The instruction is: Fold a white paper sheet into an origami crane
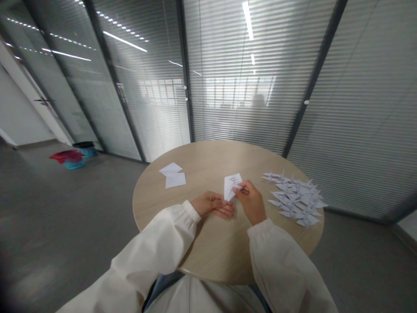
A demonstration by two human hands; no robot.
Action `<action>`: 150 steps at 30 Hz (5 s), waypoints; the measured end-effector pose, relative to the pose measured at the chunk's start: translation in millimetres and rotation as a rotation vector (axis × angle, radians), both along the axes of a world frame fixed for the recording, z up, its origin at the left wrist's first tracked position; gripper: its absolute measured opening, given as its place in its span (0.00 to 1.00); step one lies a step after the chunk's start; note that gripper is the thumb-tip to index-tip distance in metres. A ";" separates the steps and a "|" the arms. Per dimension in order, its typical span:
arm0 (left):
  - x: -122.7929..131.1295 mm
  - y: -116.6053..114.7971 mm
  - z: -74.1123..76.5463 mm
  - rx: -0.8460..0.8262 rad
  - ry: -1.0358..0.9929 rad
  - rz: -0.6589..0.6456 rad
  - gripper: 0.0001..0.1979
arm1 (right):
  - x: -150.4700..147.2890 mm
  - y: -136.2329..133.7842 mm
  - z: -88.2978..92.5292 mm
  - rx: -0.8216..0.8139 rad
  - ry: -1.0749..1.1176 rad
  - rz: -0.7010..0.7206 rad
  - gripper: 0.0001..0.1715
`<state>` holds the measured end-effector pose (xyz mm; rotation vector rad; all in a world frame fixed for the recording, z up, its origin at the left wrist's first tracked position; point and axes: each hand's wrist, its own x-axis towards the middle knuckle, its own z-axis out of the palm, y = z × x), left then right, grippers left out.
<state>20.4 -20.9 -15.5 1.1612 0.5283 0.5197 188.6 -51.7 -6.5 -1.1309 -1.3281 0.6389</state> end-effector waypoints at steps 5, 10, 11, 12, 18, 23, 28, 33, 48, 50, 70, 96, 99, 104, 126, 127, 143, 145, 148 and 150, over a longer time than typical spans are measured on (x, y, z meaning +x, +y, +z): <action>1.2 -2.2 1.6 0.013 0.030 0.002 0.19 | 0.1 -1.2 1.2 -0.004 -0.008 -0.005 0.16; 1.2 -4.1 1.8 0.004 -0.017 -0.051 0.20 | -0.7 -2.1 1.8 -0.009 -0.002 0.012 0.16; 1.1 -4.2 1.6 0.002 -0.023 -0.054 0.20 | -0.7 -2.1 1.8 -0.012 0.000 0.017 0.16; 0.9 -4.2 1.6 -0.002 -0.025 -0.055 0.19 | -0.7 -2.1 1.7 -0.015 0.000 0.020 0.17; -0.3 -3.9 2.1 -0.033 -0.034 -0.069 0.22 | -1.0 -2.4 3.1 -0.022 0.013 0.023 0.17; -0.1 -6.4 4.8 -0.055 0.005 -0.073 0.25 | -1.3 -2.3 3.2 -0.017 0.015 0.031 0.17; 0.1 -8.4 11.5 -0.011 0.086 -0.059 0.22 | -0.6 -0.8 0.3 0.002 0.007 0.043 0.17; 1.1 -7.8 12.1 0.010 0.100 -0.022 0.21 | -2.2 -1.6 0.3 0.009 -0.014 0.064 0.16; 4.0 -8.6 10.4 0.064 0.103 0.039 0.24 | -3.2 -3.0 0.5 0.004 -0.067 0.085 0.14; 4.4 -8.7 11.8 0.061 0.097 0.055 0.23 | -4.1 -3.7 0.7 0.004 -0.086 0.091 0.14; 6.2 -12.0 14.1 0.039 0.104 0.108 0.22 | -5.6 -4.9 -0.6 -0.011 -0.067 0.125 0.12; 5.3 -8.5 11.4 0.079 0.091 0.159 0.24 | -10.8 -6.2 3.1 -0.025 0.095 0.173 0.33; 4.4 -6.3 9.5 0.080 0.050 0.198 0.24 | -8.9 -3.8 2.4 -0.070 0.146 0.213 0.34; 4.3 -6.2 8.6 0.089 0.028 0.210 0.23 | -4.7 -2.1 0.3 -0.100 0.097 0.176 0.25; 5.2 -3.3 3.1 0.103 0.079 0.226 0.23 | -2.1 -5.6 3.5 -0.061 0.040 0.073 0.18; 5.3 -2.8 2.6 0.107 0.077 0.220 0.23 | -2.1 -5.9 3.7 -0.062 0.029 0.077 0.18; 6.1 -10.5 11.9 0.124 0.030 0.277 0.22 | -5.2 -6.8 5.9 -0.090 0.016 0.153 0.17; 5.5 -11.2 12.2 0.137 0.037 0.247 0.21 | -4.2 -5.4 5.0 -0.081 0.012 0.133 0.17; 5.1 -11.8 12.4 0.154 0.055 0.242 0.21 | -2.3 -3.5 2.3 -0.061 0.003 0.130 0.17; 5.2 -11.7 12.2 0.154 0.070 0.255 0.22 | -1.6 -3.1 0.8 -0.050 0.004 0.132 0.17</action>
